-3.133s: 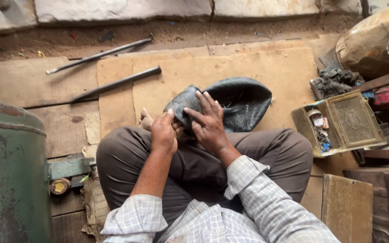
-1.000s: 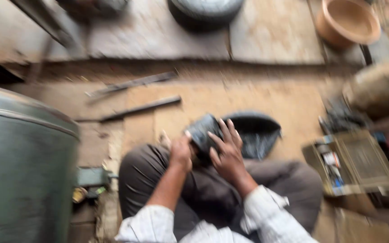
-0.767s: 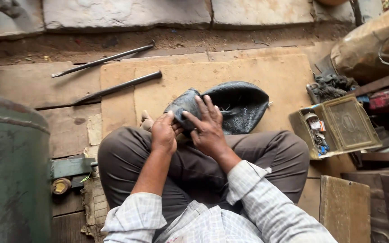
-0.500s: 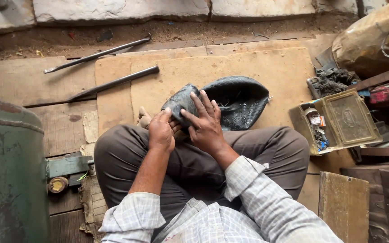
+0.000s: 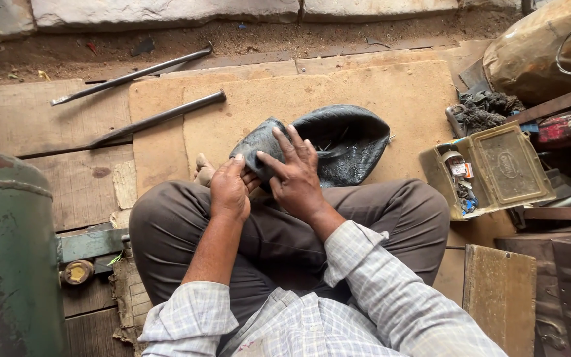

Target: Repairing a puncture in a motorcycle inner tube by cleaning the surface with a file, applying a patch, and hammering it to seal.

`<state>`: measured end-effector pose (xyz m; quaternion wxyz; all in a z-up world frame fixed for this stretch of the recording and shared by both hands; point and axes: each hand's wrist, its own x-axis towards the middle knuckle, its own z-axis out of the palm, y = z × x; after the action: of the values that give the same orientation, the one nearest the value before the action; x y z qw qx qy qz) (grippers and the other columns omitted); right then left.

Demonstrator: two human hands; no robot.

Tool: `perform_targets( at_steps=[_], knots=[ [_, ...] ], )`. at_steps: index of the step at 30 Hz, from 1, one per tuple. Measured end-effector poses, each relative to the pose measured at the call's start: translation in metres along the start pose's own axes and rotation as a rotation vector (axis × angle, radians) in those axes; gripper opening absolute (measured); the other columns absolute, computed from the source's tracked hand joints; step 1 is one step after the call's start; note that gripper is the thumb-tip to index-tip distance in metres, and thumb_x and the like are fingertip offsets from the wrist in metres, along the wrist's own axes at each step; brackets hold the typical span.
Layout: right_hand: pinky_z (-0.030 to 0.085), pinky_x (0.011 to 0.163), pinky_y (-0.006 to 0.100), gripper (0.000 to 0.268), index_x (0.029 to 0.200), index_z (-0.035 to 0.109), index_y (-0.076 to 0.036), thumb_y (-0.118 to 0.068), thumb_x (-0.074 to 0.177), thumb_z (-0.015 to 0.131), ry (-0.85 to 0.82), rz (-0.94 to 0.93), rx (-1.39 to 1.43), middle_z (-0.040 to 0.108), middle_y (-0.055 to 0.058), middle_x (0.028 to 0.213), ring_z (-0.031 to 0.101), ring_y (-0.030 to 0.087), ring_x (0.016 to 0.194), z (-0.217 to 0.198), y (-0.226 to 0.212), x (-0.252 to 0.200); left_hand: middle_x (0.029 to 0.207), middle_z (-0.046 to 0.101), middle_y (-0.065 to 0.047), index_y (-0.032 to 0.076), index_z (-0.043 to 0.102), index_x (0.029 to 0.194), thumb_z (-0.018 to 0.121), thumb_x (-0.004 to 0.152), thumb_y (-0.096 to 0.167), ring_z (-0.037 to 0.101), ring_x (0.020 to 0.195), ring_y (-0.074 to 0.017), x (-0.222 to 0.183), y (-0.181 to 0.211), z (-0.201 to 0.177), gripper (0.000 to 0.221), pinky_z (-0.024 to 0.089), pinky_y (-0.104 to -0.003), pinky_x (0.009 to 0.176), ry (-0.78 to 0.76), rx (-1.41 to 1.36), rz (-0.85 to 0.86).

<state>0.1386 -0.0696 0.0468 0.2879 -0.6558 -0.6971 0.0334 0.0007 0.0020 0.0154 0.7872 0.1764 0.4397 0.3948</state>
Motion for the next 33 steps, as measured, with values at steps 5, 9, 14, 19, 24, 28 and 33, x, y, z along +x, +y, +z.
perform_targets(
  at_steps=[5, 9, 14, 19, 24, 28, 33],
  knots=[
    [0.016, 0.124, 0.055, 0.035, 0.112, 0.079, -0.02, -0.007, 0.08, 0.07, 0.021, -0.043, 0.045, 0.044, 0.011, 0.16, 0.024, 0.031, 0.156, -0.019, 0.003, 0.0, 0.109, 0.069, -0.015, -0.002, 0.059, 0.123, 0.05, 0.105, 0.022, 0.071, 0.094, -0.0245, 0.012, -0.011, -0.012, 0.032, 0.06, -0.039, 0.083, -0.033, -0.024, 0.021],
    [0.018, 0.129, 0.05, 0.034, 0.099, 0.08, -0.013, 0.004, 0.077, 0.062, 0.124, 0.055, 0.056, 0.056, 0.011, 0.155, 0.033, 0.03, 0.157, -0.066, 0.03, -0.018, 0.106, 0.073, -0.011, 0.001, 0.061, 0.12, 0.052, 0.101, 0.024, 0.073, 0.093, -0.023, 0.003, -0.002, -0.001, 0.032, 0.061, -0.039, 0.082, 0.009, -0.008, -0.011],
    [0.033, 0.124, 0.047, 0.022, 0.109, 0.073, -0.005, -0.001, 0.088, 0.071, 0.336, 0.262, -0.041, 0.057, 0.017, 0.152, 0.045, 0.034, 0.148, -0.152, 0.114, -0.057, 0.098, 0.065, -0.008, 0.008, 0.062, 0.114, 0.058, 0.104, 0.03, 0.063, 0.084, -0.0256, 0.038, -0.031, -0.042, 0.025, 0.054, -0.043, 0.075, 0.003, -0.04, -0.071],
    [0.054, 0.083, 0.032, 0.032, 0.123, 0.066, -0.005, -0.01, 0.093, 0.075, 0.788, 0.749, 0.332, 0.071, 0.012, 0.124, 0.062, 0.018, 0.09, -0.228, 0.247, -0.145, 0.109, 0.067, -0.009, 0.006, 0.061, 0.122, 0.056, 0.108, 0.026, 0.065, 0.102, -0.0306, 0.029, -0.021, -0.043, 0.025, 0.053, -0.051, 0.091, -0.04, 0.052, 0.018],
    [0.056, 0.089, 0.029, 0.027, 0.111, 0.069, 0.0, -0.008, 0.088, 0.081, 0.96, 0.711, 0.049, 0.072, 0.008, 0.115, 0.068, 0.013, 0.096, -0.253, 0.357, -0.236, 0.132, 0.065, -0.013, 0.001, 0.058, 0.135, 0.05, 0.112, 0.028, 0.063, 0.124, -0.0328, 0.024, -0.008, -0.04, 0.036, 0.05, -0.055, 0.109, -0.075, 0.129, 0.09],
    [0.055, 0.089, 0.03, 0.027, 0.108, 0.073, -0.003, -0.014, 0.085, 0.082, 0.682, 0.939, -0.043, 0.075, 0.01, 0.107, 0.069, 0.015, 0.097, -0.247, 0.361, -0.257, 0.148, 0.059, -0.015, -0.001, 0.052, 0.146, 0.045, 0.116, 0.031, 0.057, 0.139, -0.0329, 0.03, -0.01, -0.046, 0.044, 0.044, -0.055, 0.119, -0.171, 0.151, 0.097],
    [0.054, 0.091, 0.042, 0.02, 0.109, 0.076, -0.016, -0.019, 0.089, 0.073, -0.087, 1.243, -0.218, 0.075, 0.011, 0.108, 0.071, 0.028, 0.1, -0.235, 0.349, -0.241, 0.159, 0.047, -0.019, -0.001, 0.039, 0.156, 0.041, 0.11, 0.044, 0.049, 0.148, -0.0343, 0.04, -0.008, -0.054, 0.064, 0.039, -0.056, 0.122, -0.121, 0.355, 0.121]
  ],
)
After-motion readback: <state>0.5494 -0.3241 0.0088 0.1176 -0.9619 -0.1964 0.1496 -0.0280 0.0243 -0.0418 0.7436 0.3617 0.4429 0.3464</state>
